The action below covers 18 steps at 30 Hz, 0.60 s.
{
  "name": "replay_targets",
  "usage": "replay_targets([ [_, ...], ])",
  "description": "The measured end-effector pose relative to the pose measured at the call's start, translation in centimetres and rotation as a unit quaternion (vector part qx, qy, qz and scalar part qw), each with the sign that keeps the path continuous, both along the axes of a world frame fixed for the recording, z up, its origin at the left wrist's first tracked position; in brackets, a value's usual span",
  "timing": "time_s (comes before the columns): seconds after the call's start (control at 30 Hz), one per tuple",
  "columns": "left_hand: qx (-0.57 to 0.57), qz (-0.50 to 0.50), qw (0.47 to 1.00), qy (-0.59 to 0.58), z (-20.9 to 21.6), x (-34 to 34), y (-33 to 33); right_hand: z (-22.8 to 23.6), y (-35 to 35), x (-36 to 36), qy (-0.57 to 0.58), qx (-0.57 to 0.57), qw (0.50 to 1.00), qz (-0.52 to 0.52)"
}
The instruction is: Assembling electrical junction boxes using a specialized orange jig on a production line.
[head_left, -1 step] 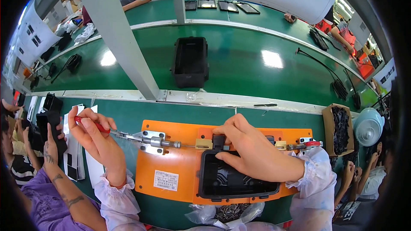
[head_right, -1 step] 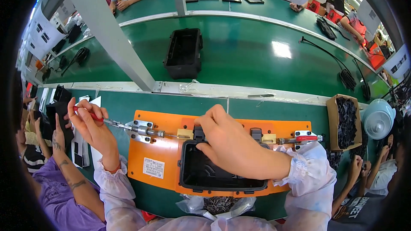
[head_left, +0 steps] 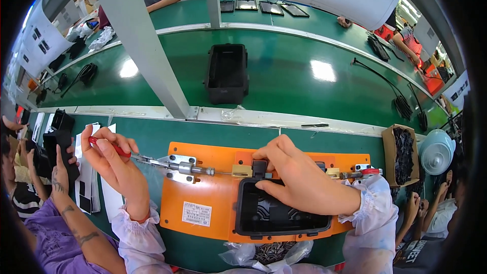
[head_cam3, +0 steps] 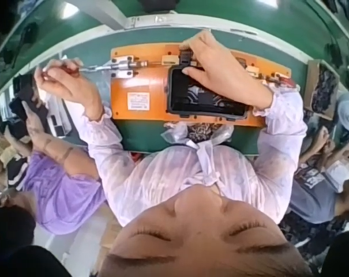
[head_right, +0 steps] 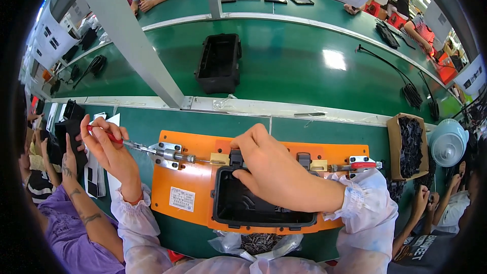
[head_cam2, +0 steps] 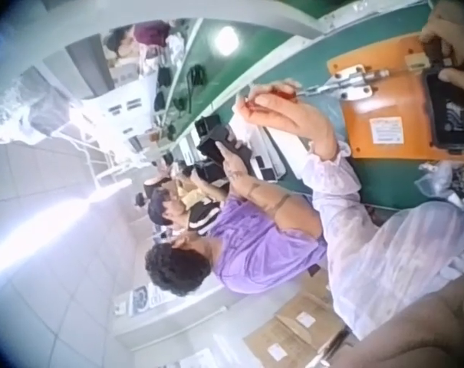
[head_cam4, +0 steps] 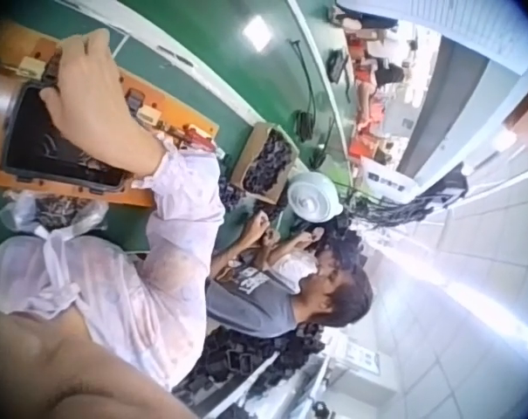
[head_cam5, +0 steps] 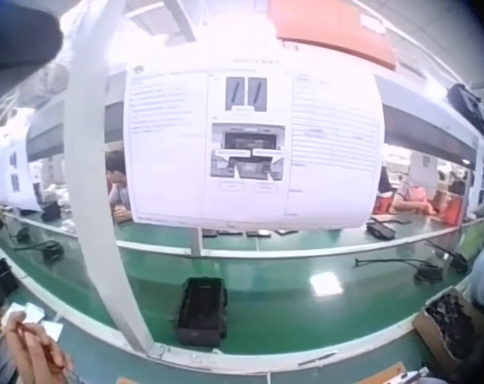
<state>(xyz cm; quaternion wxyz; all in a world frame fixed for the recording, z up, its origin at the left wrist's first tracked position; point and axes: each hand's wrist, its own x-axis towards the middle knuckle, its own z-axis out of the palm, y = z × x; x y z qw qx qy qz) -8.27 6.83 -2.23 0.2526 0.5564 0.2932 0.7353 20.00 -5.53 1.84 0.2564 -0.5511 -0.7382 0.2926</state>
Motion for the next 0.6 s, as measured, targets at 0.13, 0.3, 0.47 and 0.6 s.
replay_targets([
  [0.13, 0.004, 0.002, 1.000, 0.003, -0.3, 0.0, 0.2, -1.1, 0.5, 0.5, 0.046, 0.024, 0.998, -0.021],
  [0.3, 0.007, 0.006, 1.000, 0.010, -0.3, -0.2, 0.1, -1.2, 1.0, 0.5, 0.068, 0.060, 0.996, -0.018],
  [0.47, 0.011, 0.007, 1.000, 0.014, -0.2, 0.1, 0.2, -1.3, 0.3, 0.2, 0.048, 0.105, 0.993, -0.017],
  [0.6, 0.009, 0.009, 1.000, 0.013, -0.2, 0.0, 0.2, -1.9, 0.2, 0.1, 0.030, 0.186, 0.982, -0.002],
])
